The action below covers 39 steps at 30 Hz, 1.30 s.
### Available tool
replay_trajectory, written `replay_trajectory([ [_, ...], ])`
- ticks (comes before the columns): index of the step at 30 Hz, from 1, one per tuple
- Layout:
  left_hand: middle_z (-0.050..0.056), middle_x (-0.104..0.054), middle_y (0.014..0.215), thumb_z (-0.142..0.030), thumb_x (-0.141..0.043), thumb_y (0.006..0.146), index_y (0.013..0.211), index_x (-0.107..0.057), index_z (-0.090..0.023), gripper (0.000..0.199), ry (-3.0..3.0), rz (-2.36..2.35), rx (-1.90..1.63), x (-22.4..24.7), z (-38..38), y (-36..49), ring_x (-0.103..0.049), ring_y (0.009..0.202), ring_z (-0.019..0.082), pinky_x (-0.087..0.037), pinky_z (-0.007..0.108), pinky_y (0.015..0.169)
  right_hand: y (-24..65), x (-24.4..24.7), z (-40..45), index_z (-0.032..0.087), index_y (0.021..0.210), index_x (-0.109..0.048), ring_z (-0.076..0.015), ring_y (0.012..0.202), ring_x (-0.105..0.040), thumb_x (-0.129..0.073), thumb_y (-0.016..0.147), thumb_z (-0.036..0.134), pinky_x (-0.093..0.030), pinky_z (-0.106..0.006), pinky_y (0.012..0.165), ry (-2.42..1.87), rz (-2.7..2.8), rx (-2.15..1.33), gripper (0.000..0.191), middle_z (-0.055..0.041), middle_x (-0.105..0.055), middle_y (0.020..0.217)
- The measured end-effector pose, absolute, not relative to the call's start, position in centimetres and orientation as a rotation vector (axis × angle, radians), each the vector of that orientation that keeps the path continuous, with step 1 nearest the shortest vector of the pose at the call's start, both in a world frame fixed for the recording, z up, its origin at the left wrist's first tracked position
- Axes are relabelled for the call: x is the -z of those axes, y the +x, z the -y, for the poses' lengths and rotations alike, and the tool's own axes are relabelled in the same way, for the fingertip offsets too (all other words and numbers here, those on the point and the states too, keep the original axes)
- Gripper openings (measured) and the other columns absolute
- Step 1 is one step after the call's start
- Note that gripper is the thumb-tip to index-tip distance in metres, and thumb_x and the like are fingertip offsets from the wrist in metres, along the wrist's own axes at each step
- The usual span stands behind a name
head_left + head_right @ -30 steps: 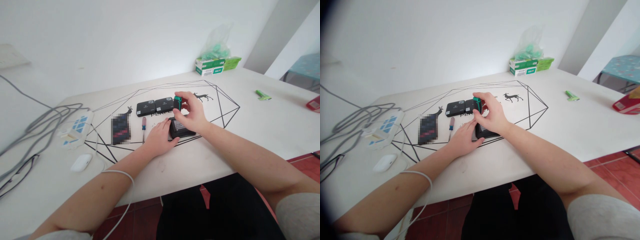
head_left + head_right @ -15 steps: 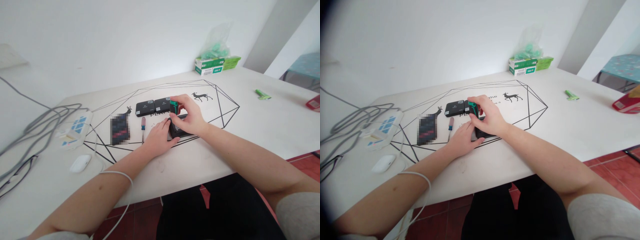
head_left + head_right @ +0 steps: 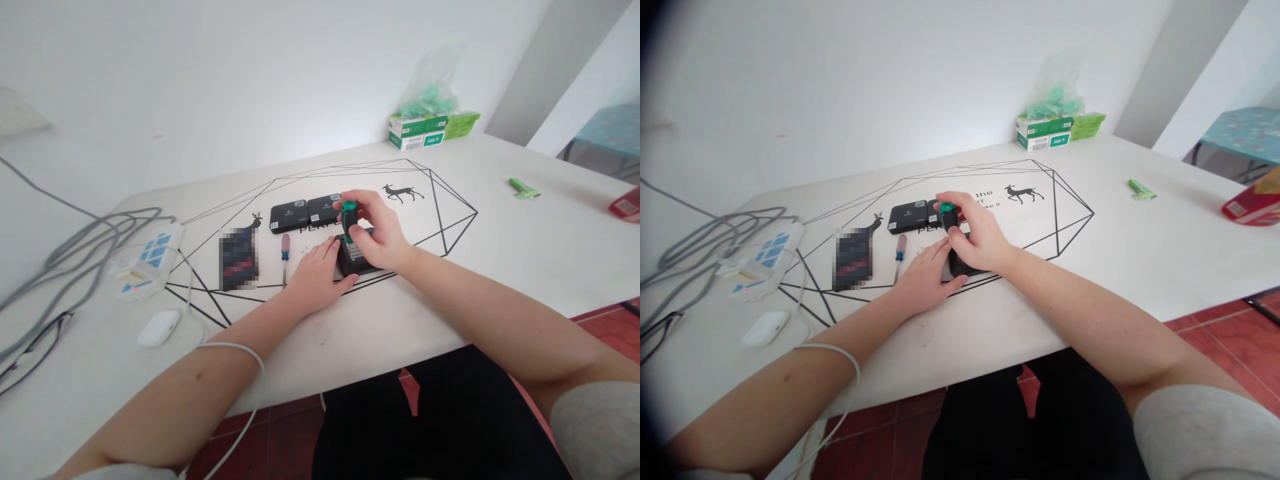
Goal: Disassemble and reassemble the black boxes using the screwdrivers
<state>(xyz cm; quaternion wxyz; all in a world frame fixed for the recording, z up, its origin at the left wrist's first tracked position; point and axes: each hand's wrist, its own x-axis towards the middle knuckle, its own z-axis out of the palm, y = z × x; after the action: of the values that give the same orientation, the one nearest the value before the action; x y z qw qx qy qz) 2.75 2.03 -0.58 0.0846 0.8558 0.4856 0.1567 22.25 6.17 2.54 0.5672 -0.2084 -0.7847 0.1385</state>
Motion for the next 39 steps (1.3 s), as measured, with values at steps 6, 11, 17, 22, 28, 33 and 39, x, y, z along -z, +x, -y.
replay_trajectory([
  [6, 0.022, -0.051, 0.162, -0.054, -0.062, 0.098, 0.159, -0.043, -0.014, 0.076, 2.573, -1.424, -0.446, 0.5, -2.0, 2.8, -0.048, 0.149, 0.04, -0.04, 0.058, 0.122, 22.1, -3.2, -6.5, 0.026, 0.13, -0.06, -0.0271, 0.111, -0.063, -0.064, 0.099, 0.043, -0.063, -0.044, 0.081, -0.519, 1.828, -0.215, 0.035, -0.0114, -0.063, 0.119],
  [11, 0.022, -0.049, 0.163, -0.055, -0.061, 0.098, 0.16, -0.04, -0.012, 0.078, 2.583, -1.426, -0.432, 0.4, -2.1, 2.8, -0.047, 0.15, 0.04, -0.039, 0.058, 0.123, 21.8, -3.1, -7.0, 0.027, 0.126, -0.06, -0.021, 0.089, -0.059, -0.07, 0.096, 0.048, -0.061, -0.04, 0.073, -0.544, 1.797, -0.196, 0.038, -0.006, -0.059, 0.105],
  [17, 0.023, -0.044, 0.168, -0.056, -0.061, 0.098, 0.16, -0.04, -0.012, 0.079, 2.581, -1.445, -0.435, 0.5, -2.0, 2.7, -0.045, 0.153, 0.04, -0.038, 0.057, 0.125, 22.0, -2.5, -6.7, 0.028, 0.142, -0.048, -0.022, 0.096, -0.067, -0.056, 0.101, 0.04, -0.064, -0.045, 0.085, -0.514, 1.77, -0.317, 0.043, -0.0085, -0.065, 0.117],
  [22, 0.027, -0.04, 0.169, -0.059, -0.06, 0.098, 0.158, -0.043, -0.008, 0.081, 2.582, -1.496, -0.405, 0.8, -2.1, 2.7, -0.042, 0.155, 0.041, -0.037, 0.059, 0.126, 22.4, -2.7, -6.3, 0.028, 0.142, -0.053, -0.0253, 0.116, -0.071, -0.043, 0.105, 0.03, -0.063, -0.05, 0.1, -0.473, 1.807, -0.404, 0.039, -0.0101, -0.069, 0.132],
  [28, 0.026, -0.042, 0.168, -0.059, -0.06, 0.099, 0.158, -0.043, -0.009, 0.08, 2.592, -1.493, -0.394, 0.7, -2.0, 2.8, -0.044, 0.155, 0.041, -0.038, 0.057, 0.126, 22.3, -3.3, -6.3, 0.029, 0.132, -0.064, -0.0262, 0.126, -0.066, -0.035, 0.108, 0.026, -0.059, -0.053, 0.107, -0.464, 1.846, -0.234, 0.038, -0.01, -0.069, 0.131],
  [33, 0.026, -0.043, 0.168, -0.059, -0.059, 0.099, 0.159, -0.042, -0.008, 0.081, 2.591, -1.488, -0.397, 0.5, -2.0, 2.8, -0.043, 0.155, 0.04, -0.037, 0.057, 0.127, 22.5, -3.7, -6.7, 0.027, 0.119, -0.068, -0.0253, 0.109, -0.066, -0.039, 0.107, 0.022, -0.06, -0.053, 0.096, -0.468, 1.775, -0.098, 0.032, -0.0098, -0.065, 0.112],
  [39, 0.026, -0.044, 0.166, -0.056, -0.061, 0.099, 0.158, -0.042, -0.007, 0.079, 2.596, -1.492, -0.384, 0.4, -1.9, 2.9, -0.045, 0.153, 0.041, -0.038, 0.057, 0.126, 22.2, -4.0, -6.3, 0.026, 0.12, -0.065, -0.0223, 0.101, -0.067, -0.049, 0.107, 0.031, -0.063, -0.042, 0.081, -0.409, 1.774, -0.192, 0.021, -0.0094, -0.069, 0.115],
])
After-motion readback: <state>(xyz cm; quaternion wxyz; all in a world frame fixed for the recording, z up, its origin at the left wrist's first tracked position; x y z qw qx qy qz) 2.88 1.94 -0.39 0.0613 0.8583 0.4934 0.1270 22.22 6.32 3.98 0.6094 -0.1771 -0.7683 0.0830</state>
